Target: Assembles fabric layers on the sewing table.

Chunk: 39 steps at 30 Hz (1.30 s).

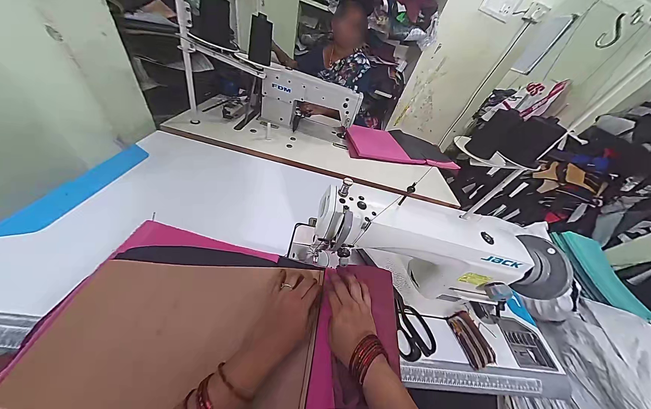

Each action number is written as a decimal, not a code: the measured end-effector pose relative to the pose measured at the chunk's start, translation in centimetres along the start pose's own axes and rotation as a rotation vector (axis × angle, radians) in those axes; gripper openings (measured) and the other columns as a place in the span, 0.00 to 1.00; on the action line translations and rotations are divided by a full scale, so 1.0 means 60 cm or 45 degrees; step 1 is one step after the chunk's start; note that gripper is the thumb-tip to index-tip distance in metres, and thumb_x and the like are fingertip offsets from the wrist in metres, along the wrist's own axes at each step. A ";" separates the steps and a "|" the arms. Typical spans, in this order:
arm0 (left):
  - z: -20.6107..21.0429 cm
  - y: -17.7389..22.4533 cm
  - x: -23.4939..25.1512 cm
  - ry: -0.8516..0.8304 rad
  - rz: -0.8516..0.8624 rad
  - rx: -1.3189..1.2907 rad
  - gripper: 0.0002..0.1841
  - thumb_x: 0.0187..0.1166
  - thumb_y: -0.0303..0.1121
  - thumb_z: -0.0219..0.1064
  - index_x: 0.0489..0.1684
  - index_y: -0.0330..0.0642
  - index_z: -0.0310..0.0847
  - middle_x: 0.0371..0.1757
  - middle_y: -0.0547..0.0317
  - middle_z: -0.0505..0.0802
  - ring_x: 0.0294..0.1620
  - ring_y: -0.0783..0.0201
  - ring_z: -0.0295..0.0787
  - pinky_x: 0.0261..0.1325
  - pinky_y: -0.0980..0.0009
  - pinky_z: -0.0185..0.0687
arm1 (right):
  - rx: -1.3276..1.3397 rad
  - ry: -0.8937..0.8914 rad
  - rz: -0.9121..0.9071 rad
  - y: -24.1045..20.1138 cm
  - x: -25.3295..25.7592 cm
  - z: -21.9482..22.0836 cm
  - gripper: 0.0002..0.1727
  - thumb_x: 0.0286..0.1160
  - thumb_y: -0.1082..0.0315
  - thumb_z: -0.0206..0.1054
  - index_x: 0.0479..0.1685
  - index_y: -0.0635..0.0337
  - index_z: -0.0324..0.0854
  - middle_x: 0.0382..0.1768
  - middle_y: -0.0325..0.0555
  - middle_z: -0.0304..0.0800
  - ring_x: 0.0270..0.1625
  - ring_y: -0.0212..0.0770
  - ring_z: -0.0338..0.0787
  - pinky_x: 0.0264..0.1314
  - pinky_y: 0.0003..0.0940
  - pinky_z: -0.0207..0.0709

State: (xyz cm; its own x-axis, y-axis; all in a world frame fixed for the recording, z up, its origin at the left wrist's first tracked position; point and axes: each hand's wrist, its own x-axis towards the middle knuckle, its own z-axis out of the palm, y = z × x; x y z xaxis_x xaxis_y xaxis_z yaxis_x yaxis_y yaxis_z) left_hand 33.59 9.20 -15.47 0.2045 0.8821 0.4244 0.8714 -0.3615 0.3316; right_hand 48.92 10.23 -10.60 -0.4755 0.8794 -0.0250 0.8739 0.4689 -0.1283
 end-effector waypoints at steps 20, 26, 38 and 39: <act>-0.005 -0.061 0.059 -0.225 -0.005 -0.031 0.25 0.79 0.42 0.50 0.65 0.46 0.88 0.75 0.58 0.88 0.84 0.42 0.73 0.81 0.34 0.60 | -0.004 -0.544 0.060 -0.006 0.098 -0.040 0.40 0.76 0.67 0.63 0.92 0.59 0.58 0.95 0.42 0.53 0.97 0.55 0.43 0.92 0.67 0.29; -0.013 -0.061 0.068 -0.260 -0.033 -0.088 0.22 0.77 0.40 0.56 0.64 0.47 0.90 0.72 0.43 0.86 0.81 0.39 0.74 0.84 0.40 0.61 | 0.011 -0.487 0.055 -0.002 0.095 -0.040 0.39 0.75 0.67 0.63 0.91 0.58 0.61 0.94 0.42 0.56 0.97 0.54 0.45 0.92 0.67 0.29; -0.017 -0.039 0.059 -0.245 0.028 -0.055 0.17 0.79 0.35 0.60 0.53 0.35 0.92 0.64 0.43 0.91 0.73 0.44 0.84 0.80 0.48 0.73 | -0.011 -0.458 0.017 -0.004 0.093 -0.045 0.29 0.82 0.66 0.57 0.84 0.58 0.72 0.88 0.41 0.70 0.96 0.53 0.51 0.93 0.68 0.27; -0.017 -0.040 0.062 -0.260 0.015 -0.058 0.18 0.79 0.35 0.60 0.54 0.35 0.92 0.65 0.43 0.91 0.73 0.44 0.84 0.80 0.48 0.72 | -0.011 -0.455 0.018 -0.002 0.096 -0.045 0.29 0.81 0.66 0.58 0.84 0.58 0.72 0.87 0.41 0.71 0.95 0.53 0.52 0.93 0.68 0.27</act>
State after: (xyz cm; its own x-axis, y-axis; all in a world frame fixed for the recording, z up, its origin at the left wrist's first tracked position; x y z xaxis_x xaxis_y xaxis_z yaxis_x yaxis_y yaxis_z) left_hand 31.82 13.05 -13.84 0.3049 0.9189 0.2503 0.8481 -0.3815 0.3676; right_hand 46.36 15.45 -8.03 -0.4673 0.8020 -0.3719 0.8807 0.4589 -0.1171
